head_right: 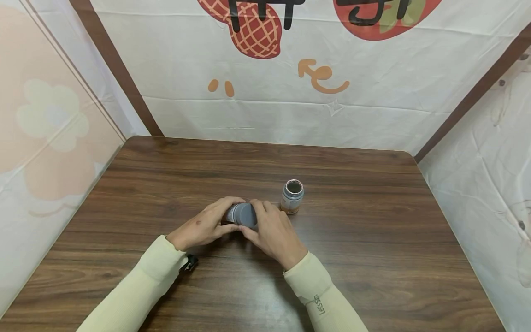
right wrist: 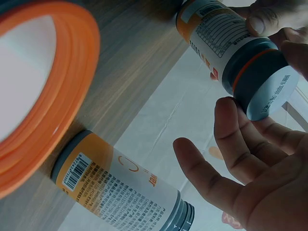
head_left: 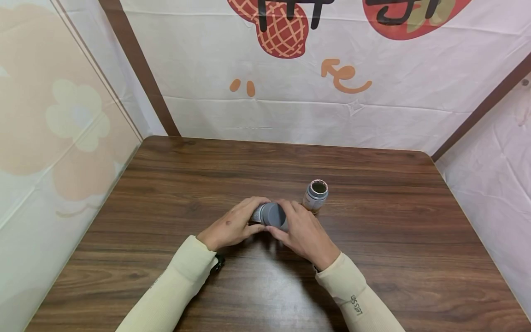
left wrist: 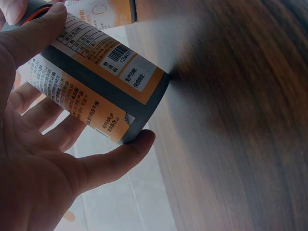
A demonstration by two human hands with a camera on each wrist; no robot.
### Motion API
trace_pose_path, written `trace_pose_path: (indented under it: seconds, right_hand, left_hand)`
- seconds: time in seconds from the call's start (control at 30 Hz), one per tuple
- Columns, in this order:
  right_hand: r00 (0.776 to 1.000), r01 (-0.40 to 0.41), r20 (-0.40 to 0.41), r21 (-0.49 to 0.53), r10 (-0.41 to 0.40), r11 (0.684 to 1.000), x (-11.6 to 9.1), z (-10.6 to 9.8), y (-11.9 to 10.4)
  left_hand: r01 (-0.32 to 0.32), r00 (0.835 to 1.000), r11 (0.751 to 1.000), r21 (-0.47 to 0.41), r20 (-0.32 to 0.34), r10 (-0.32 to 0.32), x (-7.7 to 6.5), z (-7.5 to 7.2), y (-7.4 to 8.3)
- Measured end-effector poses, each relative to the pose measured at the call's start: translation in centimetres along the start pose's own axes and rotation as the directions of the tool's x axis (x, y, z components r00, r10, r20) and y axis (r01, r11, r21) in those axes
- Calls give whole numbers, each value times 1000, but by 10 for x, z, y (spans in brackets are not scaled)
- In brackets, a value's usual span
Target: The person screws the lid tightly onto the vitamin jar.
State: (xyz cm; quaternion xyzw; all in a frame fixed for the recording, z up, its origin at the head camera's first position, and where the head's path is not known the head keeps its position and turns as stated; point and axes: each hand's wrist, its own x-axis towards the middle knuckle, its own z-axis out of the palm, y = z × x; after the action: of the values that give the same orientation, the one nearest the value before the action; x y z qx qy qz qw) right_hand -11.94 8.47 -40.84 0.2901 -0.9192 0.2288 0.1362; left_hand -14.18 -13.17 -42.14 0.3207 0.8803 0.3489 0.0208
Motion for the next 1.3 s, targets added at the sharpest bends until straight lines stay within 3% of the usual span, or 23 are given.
trace_pose_path:
  seconds: [0.3, 0.47, 0.73, 1.3]
  right_hand:
    - [1000, -23, 17, 7, 23, 1000, 0, 0, 1]
    - [999, 36, 22, -50, -34, 998, -1, -2, 3]
    - [994, 106, -18, -53, -107, 993, -2, -1, 5]
    - [1000, 29, -6, -94, -30, 995, -3, 0, 2]
  left_hand:
    - [-1, 1000, 1000, 5, 7, 1, 1, 1, -1]
    - [2, 1000, 1000, 8, 8, -2, 2, 1, 0]
    - [-3, 1000, 1000, 10, 2, 3, 2, 1, -2]
    - [4, 1000, 1000, 0, 5, -4, 2, 2, -1]
